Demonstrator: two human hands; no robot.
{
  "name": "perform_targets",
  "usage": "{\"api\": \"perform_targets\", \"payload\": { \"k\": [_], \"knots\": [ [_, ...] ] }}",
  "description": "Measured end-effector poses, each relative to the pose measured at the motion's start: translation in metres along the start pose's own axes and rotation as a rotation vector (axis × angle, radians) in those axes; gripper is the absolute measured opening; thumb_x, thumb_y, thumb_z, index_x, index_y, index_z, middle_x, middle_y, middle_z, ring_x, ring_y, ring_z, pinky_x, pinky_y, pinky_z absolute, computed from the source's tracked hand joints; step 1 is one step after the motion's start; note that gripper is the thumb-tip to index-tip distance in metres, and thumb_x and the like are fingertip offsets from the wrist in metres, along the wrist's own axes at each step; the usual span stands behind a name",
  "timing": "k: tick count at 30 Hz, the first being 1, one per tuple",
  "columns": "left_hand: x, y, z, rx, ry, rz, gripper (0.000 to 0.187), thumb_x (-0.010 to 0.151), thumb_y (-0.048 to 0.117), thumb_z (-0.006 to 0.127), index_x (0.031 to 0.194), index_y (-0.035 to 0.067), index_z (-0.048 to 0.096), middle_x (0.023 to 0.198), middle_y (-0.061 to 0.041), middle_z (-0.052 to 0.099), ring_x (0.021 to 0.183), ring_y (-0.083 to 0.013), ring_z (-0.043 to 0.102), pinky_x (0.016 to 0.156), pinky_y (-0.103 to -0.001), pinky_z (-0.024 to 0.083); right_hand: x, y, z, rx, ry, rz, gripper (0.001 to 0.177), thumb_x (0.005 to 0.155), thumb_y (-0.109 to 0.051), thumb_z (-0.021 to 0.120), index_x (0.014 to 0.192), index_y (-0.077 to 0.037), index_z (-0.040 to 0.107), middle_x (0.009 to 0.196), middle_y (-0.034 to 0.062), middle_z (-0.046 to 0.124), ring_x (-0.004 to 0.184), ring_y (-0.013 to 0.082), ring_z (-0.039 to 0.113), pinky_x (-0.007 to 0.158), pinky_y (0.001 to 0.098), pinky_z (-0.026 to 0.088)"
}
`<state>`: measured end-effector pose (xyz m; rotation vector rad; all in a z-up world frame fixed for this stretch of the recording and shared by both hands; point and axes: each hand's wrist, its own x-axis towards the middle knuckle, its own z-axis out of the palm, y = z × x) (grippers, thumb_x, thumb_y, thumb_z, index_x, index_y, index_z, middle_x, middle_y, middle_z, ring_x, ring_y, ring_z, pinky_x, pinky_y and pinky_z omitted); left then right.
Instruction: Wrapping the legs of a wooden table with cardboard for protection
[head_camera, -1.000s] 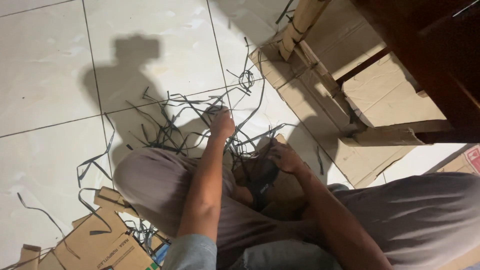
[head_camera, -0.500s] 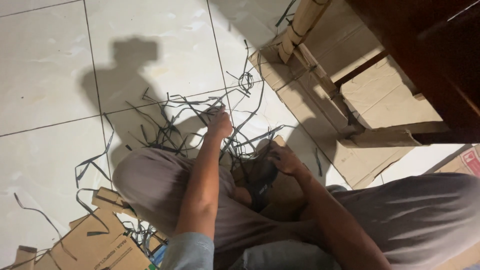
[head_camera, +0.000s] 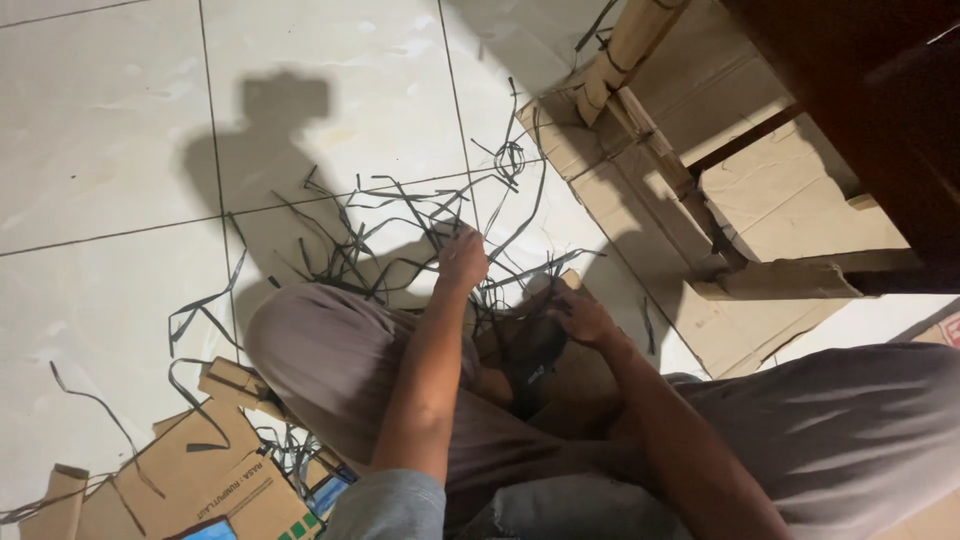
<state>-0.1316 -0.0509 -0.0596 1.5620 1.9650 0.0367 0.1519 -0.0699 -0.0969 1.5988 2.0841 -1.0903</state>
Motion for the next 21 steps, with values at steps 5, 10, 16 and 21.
{"api": "perform_targets", "payload": {
  "k": [5, 10, 16, 21],
  "knots": [
    [0.010, -0.010, 0.021, 0.027, 0.067, -0.026, 0.043, 0.097, 0.010, 0.054, 0.140, 0.006, 0.050, 0.137, -0.014, 0.059, 0.109, -0.0333, 0.070, 0.089, -0.048, 0.060, 0.008, 0.008, 0.006, 0.030, -0.007, -0.031, 0.049, 0.095, -0.050, 0.053, 0.140, -0.031, 0.058, 0.144, 0.0072, 0.062, 0.134, 0.0321, 0.058, 0.116, 0.0487, 0.046],
    [0.008, -0.012, 0.027, 0.041, 0.152, -0.037, 0.063, 0.096, 0.005, 0.058, 0.153, 0.016, 0.034, 0.134, -0.016, 0.059, 0.102, -0.0329, 0.074, 0.083, -0.047, 0.063, 0.007, 0.008, 0.005, 0.047, -0.035, -0.003, 0.057, 0.094, -0.062, 0.052, 0.142, -0.031, 0.058, 0.146, 0.0092, 0.060, 0.137, 0.0336, 0.055, 0.119, 0.0487, 0.042],
    [0.010, -0.009, 0.021, 0.058, 0.103, -0.090, 0.065, 0.100, 0.008, 0.056, 0.158, 0.022, 0.032, 0.129, -0.014, 0.066, 0.103, -0.0293, 0.074, 0.081, -0.043, 0.064, 0.003, -0.001, 0.005, 0.049, -0.029, 0.030, 0.056, 0.094, -0.064, 0.053, 0.140, -0.033, 0.059, 0.146, 0.0057, 0.060, 0.136, 0.0306, 0.056, 0.118, 0.0466, 0.044],
    [0.022, -0.013, 0.026, 0.073, 0.137, -0.086, 0.041, 0.102, 0.017, 0.055, 0.143, 0.019, 0.052, 0.097, -0.011, 0.075, 0.086, -0.0257, 0.077, 0.069, -0.042, 0.061, -0.018, -0.024, -0.013, 0.145, -0.018, 0.027, 0.058, 0.093, -0.066, 0.053, 0.137, -0.029, 0.062, 0.145, 0.0102, 0.060, 0.135, 0.0355, 0.056, 0.117, 0.0497, 0.044]
  ]
}}
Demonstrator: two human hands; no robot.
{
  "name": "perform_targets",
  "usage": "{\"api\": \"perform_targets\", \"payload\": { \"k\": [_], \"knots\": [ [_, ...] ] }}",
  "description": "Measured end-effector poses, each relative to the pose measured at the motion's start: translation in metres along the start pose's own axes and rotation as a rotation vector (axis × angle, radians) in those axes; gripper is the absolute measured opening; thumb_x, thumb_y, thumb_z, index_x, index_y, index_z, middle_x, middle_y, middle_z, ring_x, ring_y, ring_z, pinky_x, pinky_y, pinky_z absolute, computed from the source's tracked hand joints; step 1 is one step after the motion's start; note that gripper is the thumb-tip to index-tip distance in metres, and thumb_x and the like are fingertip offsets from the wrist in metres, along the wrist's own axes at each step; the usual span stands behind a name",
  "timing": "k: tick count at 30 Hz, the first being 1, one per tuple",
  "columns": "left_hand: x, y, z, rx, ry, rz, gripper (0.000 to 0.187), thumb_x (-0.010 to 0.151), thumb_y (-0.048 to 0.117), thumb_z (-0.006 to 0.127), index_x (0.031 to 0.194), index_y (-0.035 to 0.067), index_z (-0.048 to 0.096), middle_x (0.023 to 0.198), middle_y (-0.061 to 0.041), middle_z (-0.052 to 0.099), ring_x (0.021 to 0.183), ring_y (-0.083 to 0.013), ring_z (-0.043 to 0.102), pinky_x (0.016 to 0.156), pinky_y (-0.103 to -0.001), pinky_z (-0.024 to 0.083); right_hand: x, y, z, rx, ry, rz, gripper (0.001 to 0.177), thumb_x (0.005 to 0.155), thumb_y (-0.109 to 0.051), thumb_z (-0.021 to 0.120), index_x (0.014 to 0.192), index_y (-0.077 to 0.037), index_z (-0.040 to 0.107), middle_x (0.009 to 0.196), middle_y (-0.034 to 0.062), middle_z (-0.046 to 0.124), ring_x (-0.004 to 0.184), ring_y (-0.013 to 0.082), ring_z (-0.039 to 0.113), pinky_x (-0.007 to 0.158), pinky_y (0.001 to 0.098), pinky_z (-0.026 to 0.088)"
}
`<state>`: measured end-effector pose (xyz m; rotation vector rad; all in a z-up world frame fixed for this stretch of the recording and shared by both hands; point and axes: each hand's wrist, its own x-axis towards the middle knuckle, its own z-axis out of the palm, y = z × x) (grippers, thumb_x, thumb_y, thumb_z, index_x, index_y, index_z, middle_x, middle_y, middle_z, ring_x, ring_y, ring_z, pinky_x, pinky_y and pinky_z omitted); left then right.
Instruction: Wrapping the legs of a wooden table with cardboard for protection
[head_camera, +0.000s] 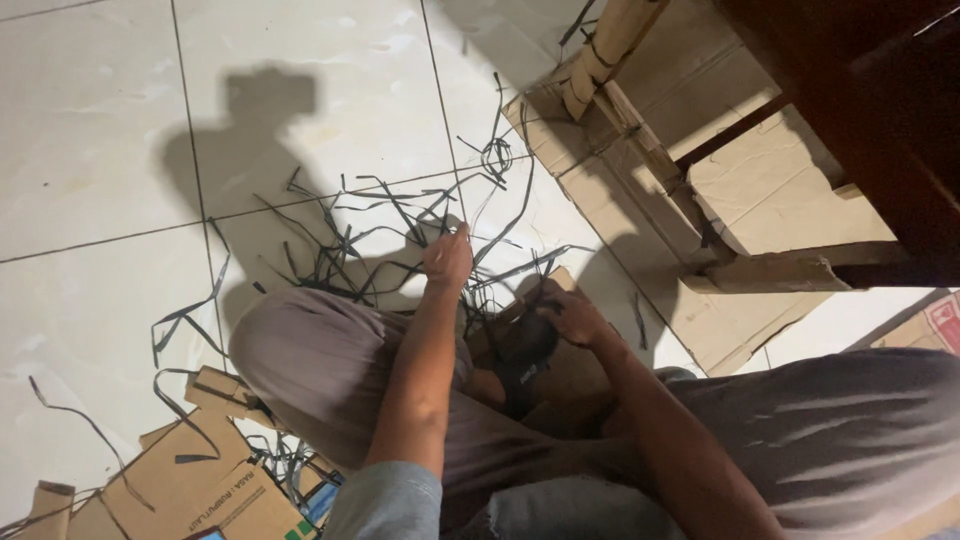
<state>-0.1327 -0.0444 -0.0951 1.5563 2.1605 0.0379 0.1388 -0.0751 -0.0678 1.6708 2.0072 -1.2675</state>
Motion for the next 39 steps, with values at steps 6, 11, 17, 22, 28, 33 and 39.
{"api": "perform_targets", "payload": {
  "k": [6, 11, 17, 22, 28, 33, 39],
  "knots": [
    [0.028, -0.001, 0.037, 0.214, 0.039, 0.001, 0.025, 0.101, 0.019, 0.057, 0.122, 0.020, 0.070, 0.094, -0.006, 0.078, 0.084, -0.0170, 0.076, 0.076, -0.033, 0.055, -0.008, 0.018, -0.001, 0.076, 0.016, -0.038, 0.052, 0.097, -0.054, 0.057, 0.137, -0.021, 0.064, 0.142, 0.0152, 0.061, 0.132, 0.0384, 0.058, 0.114, 0.0507, 0.047],
    [0.021, 0.002, 0.017, 0.084, 0.083, -0.027, 0.020, 0.103, 0.024, 0.053, 0.112, 0.016, 0.069, 0.097, -0.006, 0.076, 0.094, -0.0215, 0.074, 0.082, -0.039, 0.058, -0.012, 0.017, -0.002, 0.152, 0.009, -0.025, 0.056, 0.095, -0.055, 0.057, 0.137, -0.018, 0.064, 0.142, 0.0158, 0.062, 0.131, 0.0374, 0.059, 0.116, 0.0512, 0.045],
    [0.012, 0.022, -0.027, -0.619, 0.486, -0.015, 0.022, 0.099, 0.030, 0.056, 0.105, 0.012, 0.067, 0.101, -0.012, 0.069, 0.097, -0.0342, 0.069, 0.088, -0.052, 0.055, -0.024, 0.003, -0.011, 0.104, 0.017, -0.040, 0.053, 0.096, -0.053, 0.057, 0.135, -0.018, 0.066, 0.138, 0.0143, 0.064, 0.128, 0.0356, 0.062, 0.112, 0.0495, 0.049],
    [0.010, 0.031, -0.082, -1.331, 0.664, 0.011, 0.003, 0.085, 0.017, 0.069, 0.088, 0.016, 0.070, 0.083, -0.002, 0.074, 0.066, -0.0100, 0.063, 0.062, -0.023, 0.049, -0.001, 0.022, 0.003, 0.052, 0.029, -0.081, 0.055, 0.096, -0.054, 0.057, 0.134, -0.016, 0.067, 0.136, 0.0171, 0.066, 0.127, 0.0383, 0.061, 0.112, 0.0507, 0.048],
    [0.001, 0.020, -0.116, -1.531, 0.714, -0.189, 0.021, 0.092, 0.019, 0.068, 0.107, 0.005, 0.062, 0.078, -0.008, 0.071, 0.057, -0.0076, 0.056, 0.047, -0.019, 0.047, 0.011, 0.032, 0.013, 0.076, 0.052, -0.090, 0.065, 0.092, -0.069, 0.057, 0.135, -0.020, 0.066, 0.136, 0.0136, 0.066, 0.127, 0.0309, 0.063, 0.111, 0.0459, 0.049],
    [-0.017, 0.030, -0.137, -1.629, 0.690, -0.216, 0.047, 0.089, 0.015, 0.080, 0.128, -0.001, 0.058, 0.080, -0.013, 0.073, 0.060, -0.0073, 0.060, 0.050, -0.015, 0.049, -0.004, 0.019, 0.003, 0.061, 0.065, -0.087, 0.058, 0.095, -0.062, 0.055, 0.133, -0.021, 0.068, 0.130, 0.0136, 0.070, 0.124, 0.0336, 0.065, 0.110, 0.0488, 0.051],
    [-0.039, 0.055, -0.146, -1.783, 0.355, -0.169, 0.024, 0.083, 0.011, 0.082, 0.104, 0.004, 0.072, 0.082, -0.013, 0.072, 0.060, -0.0076, 0.060, 0.052, -0.015, 0.047, 0.021, 0.039, 0.006, 0.231, 0.388, -0.176, 0.034, 0.097, -0.035, 0.065, 0.124, -0.016, 0.072, 0.113, 0.0125, 0.076, 0.109, 0.0344, 0.071, 0.091, 0.0510, 0.059]
  ]
}}
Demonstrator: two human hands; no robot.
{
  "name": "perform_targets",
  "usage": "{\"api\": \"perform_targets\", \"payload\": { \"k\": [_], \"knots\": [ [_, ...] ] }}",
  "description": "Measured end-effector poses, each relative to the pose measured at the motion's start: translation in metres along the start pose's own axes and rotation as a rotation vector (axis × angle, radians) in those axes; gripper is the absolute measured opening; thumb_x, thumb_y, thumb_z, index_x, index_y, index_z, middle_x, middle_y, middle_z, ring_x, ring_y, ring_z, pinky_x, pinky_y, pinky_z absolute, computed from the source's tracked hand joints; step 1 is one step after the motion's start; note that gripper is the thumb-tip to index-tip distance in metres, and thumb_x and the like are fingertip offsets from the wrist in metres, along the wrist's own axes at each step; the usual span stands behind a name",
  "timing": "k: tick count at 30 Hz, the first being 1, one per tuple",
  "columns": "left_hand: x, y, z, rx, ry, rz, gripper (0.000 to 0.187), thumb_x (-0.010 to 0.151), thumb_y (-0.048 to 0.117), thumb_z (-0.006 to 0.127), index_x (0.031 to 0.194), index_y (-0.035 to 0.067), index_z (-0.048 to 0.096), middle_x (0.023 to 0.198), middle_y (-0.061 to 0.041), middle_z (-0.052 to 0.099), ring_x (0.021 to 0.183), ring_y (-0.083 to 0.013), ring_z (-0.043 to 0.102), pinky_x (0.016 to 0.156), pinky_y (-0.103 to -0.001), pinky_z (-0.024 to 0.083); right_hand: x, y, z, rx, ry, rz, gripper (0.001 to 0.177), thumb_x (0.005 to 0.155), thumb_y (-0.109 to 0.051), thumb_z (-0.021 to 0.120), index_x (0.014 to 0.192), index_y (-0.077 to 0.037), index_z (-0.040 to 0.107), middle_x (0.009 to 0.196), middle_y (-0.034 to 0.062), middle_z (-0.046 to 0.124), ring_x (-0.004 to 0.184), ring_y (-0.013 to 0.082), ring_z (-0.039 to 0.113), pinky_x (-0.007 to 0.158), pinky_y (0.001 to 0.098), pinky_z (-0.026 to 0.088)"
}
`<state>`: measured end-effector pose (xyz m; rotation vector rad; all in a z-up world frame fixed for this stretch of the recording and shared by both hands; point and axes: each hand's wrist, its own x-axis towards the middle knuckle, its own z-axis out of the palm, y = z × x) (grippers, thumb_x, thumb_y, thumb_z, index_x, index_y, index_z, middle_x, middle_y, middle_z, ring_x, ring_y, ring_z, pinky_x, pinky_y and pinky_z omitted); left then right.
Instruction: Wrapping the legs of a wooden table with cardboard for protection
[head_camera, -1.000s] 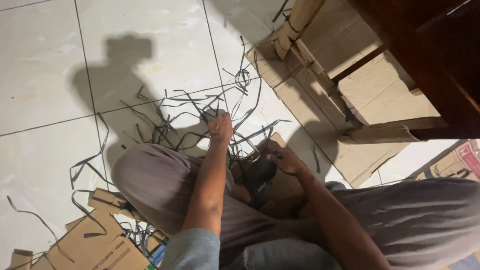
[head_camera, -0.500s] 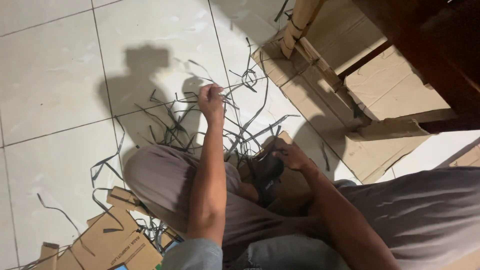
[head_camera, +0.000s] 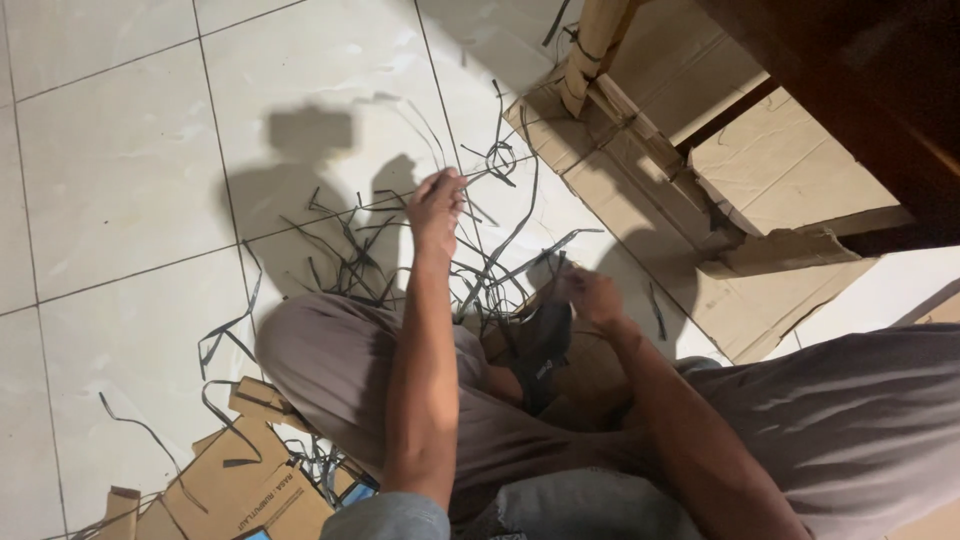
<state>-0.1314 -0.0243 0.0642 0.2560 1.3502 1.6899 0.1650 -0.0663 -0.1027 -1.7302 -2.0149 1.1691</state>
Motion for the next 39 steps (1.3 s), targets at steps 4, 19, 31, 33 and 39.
{"api": "perform_targets", "payload": {
  "k": [4, 19, 31, 33, 39],
  "knots": [
    [-0.027, -0.019, 0.023, 0.103, -0.121, -0.020, 0.015, 0.082, 0.011, 0.080, 0.096, 0.010, 0.074, 0.082, -0.011, 0.073, 0.061, -0.0073, 0.059, 0.052, -0.014, 0.045, 0.006, -0.040, -0.026, 0.291, 0.173, -0.085, 0.024, 0.100, -0.032, 0.064, 0.112, -0.013, 0.074, 0.107, 0.0139, 0.076, 0.092, 0.0337, 0.075, 0.066, 0.0422, 0.059],
    [-0.060, -0.129, 0.063, 0.184, -0.419, -0.158, 0.031, 0.080, 0.020, 0.087, 0.104, 0.007, 0.074, 0.090, -0.012, 0.074, 0.077, -0.0135, 0.071, 0.070, -0.022, 0.061, -0.027, -0.101, -0.078, 0.916, 0.284, 0.013, 0.009, 0.098, -0.016, 0.071, 0.100, -0.007, 0.070, 0.082, 0.0045, 0.067, 0.074, 0.0137, 0.066, 0.069, 0.0237, 0.054],
    [-0.084, -0.164, 0.134, 0.183, -0.268, -0.091, 0.021, 0.084, 0.019, 0.080, 0.101, 0.008, 0.073, 0.089, -0.011, 0.076, 0.076, -0.0110, 0.070, 0.069, -0.021, 0.061, -0.053, -0.053, -0.114, 1.155, 0.517, 0.261, 0.010, 0.094, -0.016, 0.073, 0.089, -0.010, 0.068, 0.057, -0.0079, 0.037, 0.049, 0.0038, 0.043, 0.055, 0.0199, 0.047],
    [-0.091, -0.178, 0.150, 0.199, -0.270, -0.016, 0.020, 0.085, 0.019, 0.080, 0.100, 0.008, 0.072, 0.089, -0.012, 0.076, 0.078, -0.0135, 0.070, 0.068, -0.023, 0.061, -0.063, -0.043, -0.123, 1.209, 0.595, 0.338, 0.012, 0.094, -0.017, 0.073, 0.087, -0.010, 0.066, 0.054, -0.0055, 0.036, 0.047, 0.0045, 0.039, 0.048, 0.0180, 0.039],
    [-0.139, -0.186, 0.199, 0.477, -0.390, 0.185, 0.022, 0.089, 0.021, 0.074, 0.111, 0.015, 0.073, 0.101, -0.008, 0.076, 0.090, -0.0186, 0.073, 0.081, -0.031, 0.060, -0.066, 0.085, -0.105, 1.287, 1.042, 0.590, 0.017, 0.084, -0.015, 0.080, 0.081, -0.012, 0.063, 0.051, -0.0002, 0.036, 0.042, 0.0118, 0.040, 0.041, 0.0299, 0.041]
  ]
}}
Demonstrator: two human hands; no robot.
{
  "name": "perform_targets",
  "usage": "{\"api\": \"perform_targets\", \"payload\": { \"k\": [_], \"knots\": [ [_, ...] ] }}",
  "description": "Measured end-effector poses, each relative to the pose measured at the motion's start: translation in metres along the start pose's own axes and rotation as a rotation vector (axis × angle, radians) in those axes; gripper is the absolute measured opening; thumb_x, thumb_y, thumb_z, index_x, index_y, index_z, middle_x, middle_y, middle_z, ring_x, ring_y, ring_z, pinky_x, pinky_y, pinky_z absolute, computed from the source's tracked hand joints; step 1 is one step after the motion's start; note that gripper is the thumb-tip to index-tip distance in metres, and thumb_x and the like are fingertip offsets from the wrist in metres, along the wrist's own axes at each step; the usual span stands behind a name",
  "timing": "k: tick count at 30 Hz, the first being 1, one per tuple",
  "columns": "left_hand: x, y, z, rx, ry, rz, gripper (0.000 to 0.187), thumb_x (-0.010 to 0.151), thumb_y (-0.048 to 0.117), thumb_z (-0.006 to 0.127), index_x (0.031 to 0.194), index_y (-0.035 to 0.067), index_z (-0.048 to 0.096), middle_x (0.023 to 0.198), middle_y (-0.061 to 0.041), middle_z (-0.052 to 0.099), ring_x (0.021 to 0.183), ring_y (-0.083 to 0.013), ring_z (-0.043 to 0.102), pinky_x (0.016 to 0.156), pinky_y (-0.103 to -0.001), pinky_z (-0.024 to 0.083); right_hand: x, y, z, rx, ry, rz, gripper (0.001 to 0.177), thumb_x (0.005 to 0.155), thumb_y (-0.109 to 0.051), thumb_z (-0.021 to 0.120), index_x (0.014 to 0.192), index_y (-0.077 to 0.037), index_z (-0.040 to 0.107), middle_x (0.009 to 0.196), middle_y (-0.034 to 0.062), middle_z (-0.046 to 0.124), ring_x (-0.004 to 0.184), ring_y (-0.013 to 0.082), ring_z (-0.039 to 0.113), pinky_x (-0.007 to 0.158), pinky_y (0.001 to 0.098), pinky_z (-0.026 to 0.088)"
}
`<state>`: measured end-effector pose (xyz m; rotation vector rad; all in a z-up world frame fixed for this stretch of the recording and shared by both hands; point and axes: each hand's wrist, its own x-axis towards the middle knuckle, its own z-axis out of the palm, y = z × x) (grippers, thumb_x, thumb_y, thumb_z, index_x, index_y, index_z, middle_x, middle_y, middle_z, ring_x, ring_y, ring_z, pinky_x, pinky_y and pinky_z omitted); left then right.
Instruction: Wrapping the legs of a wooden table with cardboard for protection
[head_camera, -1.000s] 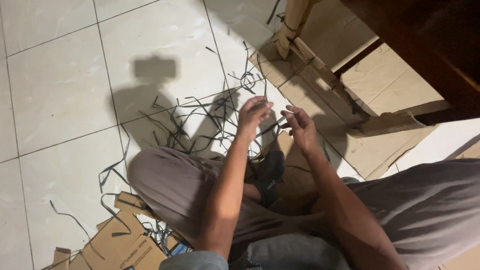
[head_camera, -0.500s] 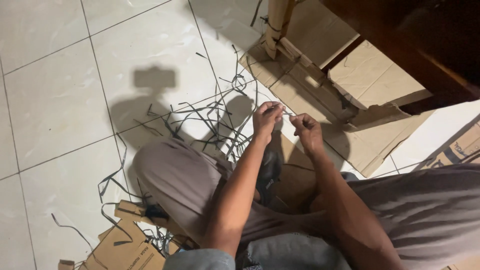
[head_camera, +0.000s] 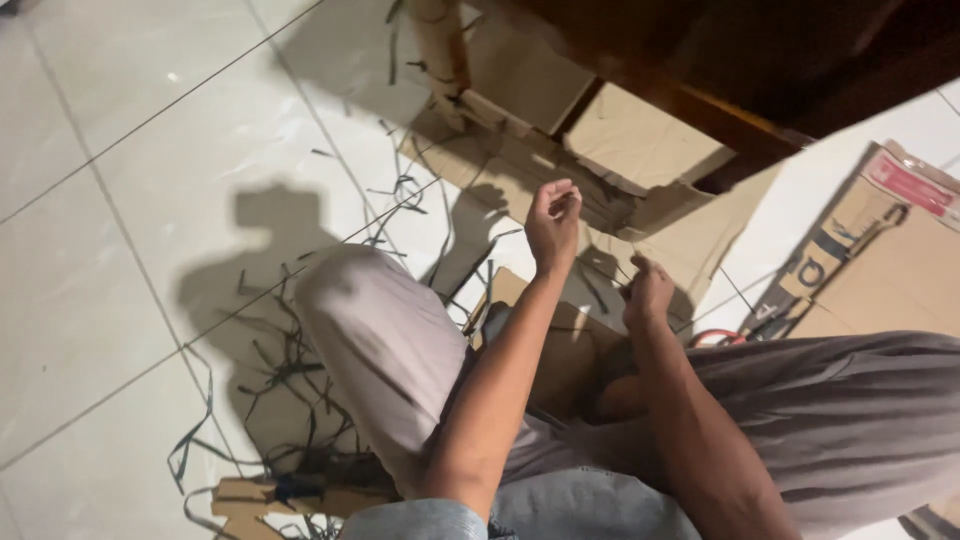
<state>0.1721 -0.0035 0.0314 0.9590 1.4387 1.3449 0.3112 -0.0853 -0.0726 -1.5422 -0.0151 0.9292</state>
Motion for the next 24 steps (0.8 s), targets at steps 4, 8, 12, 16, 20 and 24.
{"api": "perform_targets", "payload": {
  "k": [4, 8, 12, 16, 20, 24],
  "knots": [
    [-0.035, 0.025, 0.027, 0.057, -0.172, 0.137, 0.038, 0.087, 0.002, 0.065, 0.125, 0.008, 0.065, 0.117, -0.018, 0.072, 0.108, -0.0348, 0.071, 0.089, -0.043, 0.062, 0.056, 0.028, -0.044, 0.134, 0.209, -0.043, 0.012, 0.083, -0.011, 0.075, 0.090, -0.012, 0.064, 0.052, 0.0010, 0.037, 0.039, 0.0124, 0.037, 0.036, 0.0318, 0.036],
    [-0.046, 0.013, 0.058, 0.064, -0.331, 0.356, 0.059, 0.083, 0.008, 0.066, 0.140, 0.014, 0.057, 0.134, -0.016, 0.063, 0.125, -0.0369, 0.062, 0.104, -0.048, 0.054, -0.005, -0.051, -0.032, -0.161, -0.010, -0.267, 0.057, 0.089, -0.015, 0.078, 0.137, -0.006, 0.050, 0.083, 0.0052, 0.052, 0.061, 0.0110, 0.048, 0.053, 0.0247, 0.053],
    [-0.041, -0.029, 0.095, -0.033, -0.341, 0.633, 0.048, 0.082, 0.011, 0.067, 0.130, 0.009, 0.067, 0.129, -0.015, 0.067, 0.120, -0.0332, 0.065, 0.107, -0.045, 0.050, -0.041, -0.122, -0.011, -0.674, -0.218, -0.497, 0.080, 0.085, -0.023, 0.079, 0.152, -0.013, 0.038, 0.086, 0.0141, 0.058, 0.087, 0.0338, 0.065, 0.079, 0.0547, 0.048],
    [-0.048, 0.005, 0.091, -0.102, -0.372, 0.497, 0.034, 0.091, 0.015, 0.063, 0.123, 0.006, 0.067, 0.118, -0.017, 0.070, 0.109, -0.0338, 0.068, 0.097, -0.046, 0.054, -0.007, -0.130, -0.015, -0.795, -0.226, -0.480, 0.067, 0.080, -0.043, 0.086, 0.132, -0.020, 0.050, 0.080, 0.0058, 0.061, 0.082, 0.0289, 0.066, 0.080, 0.0521, 0.049],
    [-0.038, -0.004, 0.093, -0.148, -0.354, 0.393, 0.019, 0.094, 0.020, 0.065, 0.111, 0.011, 0.067, 0.100, -0.010, 0.069, 0.095, -0.0249, 0.070, 0.084, -0.041, 0.056, -0.010, -0.151, -0.003, -0.860, -0.285, -0.573, 0.056, 0.083, -0.055, 0.085, 0.102, -0.015, 0.050, 0.072, 0.0071, 0.059, 0.078, 0.0351, 0.064, 0.079, 0.0526, 0.047],
    [-0.046, 0.016, 0.087, -0.110, -0.320, 0.410, 0.010, 0.092, 0.018, 0.066, 0.100, 0.012, 0.067, 0.088, -0.007, 0.065, 0.085, -0.0213, 0.066, 0.077, -0.038, 0.054, -0.026, -0.162, 0.005, -0.826, -0.299, -0.682, 0.055, 0.081, -0.044, 0.089, 0.096, -0.014, 0.045, 0.070, 0.0113, 0.061, 0.076, 0.0371, 0.067, 0.075, 0.0526, 0.049]
  ]
}}
